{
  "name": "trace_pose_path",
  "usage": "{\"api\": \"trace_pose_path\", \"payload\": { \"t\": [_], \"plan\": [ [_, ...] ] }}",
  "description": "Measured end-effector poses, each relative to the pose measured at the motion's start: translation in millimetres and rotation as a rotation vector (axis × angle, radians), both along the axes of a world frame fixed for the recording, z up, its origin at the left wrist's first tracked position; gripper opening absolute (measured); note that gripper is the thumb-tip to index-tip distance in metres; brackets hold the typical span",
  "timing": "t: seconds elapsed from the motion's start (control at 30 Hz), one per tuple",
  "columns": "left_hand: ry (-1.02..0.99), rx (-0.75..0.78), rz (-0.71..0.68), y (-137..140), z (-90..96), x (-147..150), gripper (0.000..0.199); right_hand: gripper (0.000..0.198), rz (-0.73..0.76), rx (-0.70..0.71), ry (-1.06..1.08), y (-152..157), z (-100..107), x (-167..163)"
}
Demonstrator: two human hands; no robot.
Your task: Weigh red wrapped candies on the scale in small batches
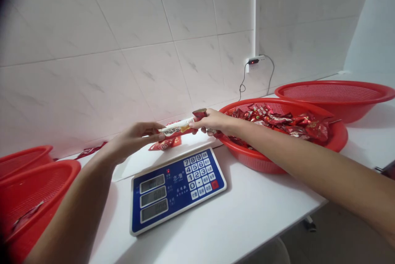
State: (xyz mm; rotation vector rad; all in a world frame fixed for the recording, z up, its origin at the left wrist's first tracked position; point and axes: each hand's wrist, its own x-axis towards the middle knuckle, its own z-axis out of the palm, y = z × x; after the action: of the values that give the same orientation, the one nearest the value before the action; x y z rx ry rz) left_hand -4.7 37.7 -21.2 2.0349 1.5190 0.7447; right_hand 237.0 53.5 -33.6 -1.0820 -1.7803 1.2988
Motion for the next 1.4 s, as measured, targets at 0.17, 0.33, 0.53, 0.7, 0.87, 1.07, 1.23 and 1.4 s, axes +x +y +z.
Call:
{"api": "trace_pose_path", "payload": {
  "t": [0.17, 0.33, 0.53, 0.7, 0.87, 1.07, 1.23, 1.4],
  "plan": [
    [-0.098, -0.029, -0.008, -1.3, 2.2, -0.3, 0.039, 0.022, 0.021, -0.032, 0.050, 5.7, -3.9, -1.6],
    [-0.171, -0.012, 0.003, -3.2, 3.6, -3.1, 0.042, 0.021, 0.005, -0.046, 0.056, 3.5, -1.7, -2.0],
    [-0.230, -0.043, 0.036, -4.0, 6.6, -3.2, 0.040, 0.018, 0.016, -0.130, 0.062, -1.4, 4.2, -1.2],
    [-0.242, -0.055, 0.041, -6.1, 9.3, -0.7, 0.041, 0.019, 0.058, -0.086, 0.019, 1.7, 1.9, 0.2],
    [-0.199, -0.004, 0.034, -6.4, 7.2, -3.5, 0.047, 0.015, 0.048, -0.010, 0.006, 3.1, -1.3, 3.2],
    [-0.077, -0.127, -0.092, -5.9, 4.4, -1.2, 0.044, 0.014, 0.056, 0.017, 0.015, 4.2, -1.3, 3.5],
    [-0.184, -0.133, -0.115, -5.4, 3.1, 0.2, 0.034, 0.018, 0.074, 0.019, 0.002, 4.1, -1.9, 2.7],
    [-0.230, -0.177, -0.158, -7.1, 4.1, -0.7, 0.032, 0.018, 0.066, -0.014, -0.013, 3.6, -3.9, 2.5]
  ]
}}
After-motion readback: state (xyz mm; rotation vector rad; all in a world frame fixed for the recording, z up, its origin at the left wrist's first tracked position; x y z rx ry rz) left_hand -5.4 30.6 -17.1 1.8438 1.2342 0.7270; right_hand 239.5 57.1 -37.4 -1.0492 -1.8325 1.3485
